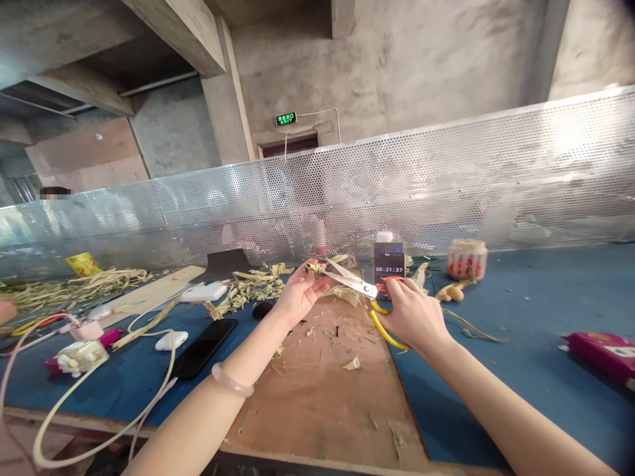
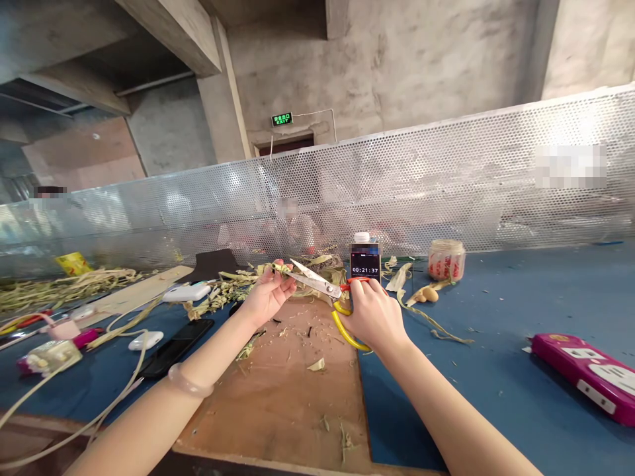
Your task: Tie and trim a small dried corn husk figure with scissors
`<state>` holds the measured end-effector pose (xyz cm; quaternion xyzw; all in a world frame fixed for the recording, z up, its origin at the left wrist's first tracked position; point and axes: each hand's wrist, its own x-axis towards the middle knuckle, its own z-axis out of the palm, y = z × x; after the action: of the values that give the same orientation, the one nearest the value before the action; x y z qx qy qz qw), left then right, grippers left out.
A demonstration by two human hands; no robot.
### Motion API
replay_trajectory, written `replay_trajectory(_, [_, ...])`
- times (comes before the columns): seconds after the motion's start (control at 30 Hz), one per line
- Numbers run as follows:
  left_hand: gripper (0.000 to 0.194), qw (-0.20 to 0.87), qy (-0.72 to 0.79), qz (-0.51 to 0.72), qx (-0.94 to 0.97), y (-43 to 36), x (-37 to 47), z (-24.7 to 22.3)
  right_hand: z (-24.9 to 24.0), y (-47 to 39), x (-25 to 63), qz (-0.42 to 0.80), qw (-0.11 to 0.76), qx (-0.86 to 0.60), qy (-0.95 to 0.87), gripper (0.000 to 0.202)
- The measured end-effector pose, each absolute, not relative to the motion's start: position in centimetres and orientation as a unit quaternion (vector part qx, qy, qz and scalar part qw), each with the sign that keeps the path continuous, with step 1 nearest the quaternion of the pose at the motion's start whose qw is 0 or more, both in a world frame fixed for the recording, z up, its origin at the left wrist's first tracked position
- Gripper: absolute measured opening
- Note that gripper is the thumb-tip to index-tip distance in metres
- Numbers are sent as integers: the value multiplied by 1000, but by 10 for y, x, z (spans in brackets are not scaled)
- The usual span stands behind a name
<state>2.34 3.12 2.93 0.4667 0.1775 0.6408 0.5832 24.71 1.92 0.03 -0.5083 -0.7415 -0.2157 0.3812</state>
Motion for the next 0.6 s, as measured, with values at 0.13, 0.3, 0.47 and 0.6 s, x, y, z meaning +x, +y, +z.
replay_trajectory(0.13, [22,576,181,646,467,31,24,29,0,19,247,-225,374,-508,-743,22])
replay_trajectory(0.3, [21,578,182,642,470,31,24,30,0,19,247,-235,372,-507,-741,24])
replay_trajectory(0.47, [21,577,174,638,479,30,24,30,0,19,248,-230,378,-499,-745,22])
replay_trajectory(0.6, [22,574,174,637,484,30,24,30,0,19,247,-225,381,-499,-745,22])
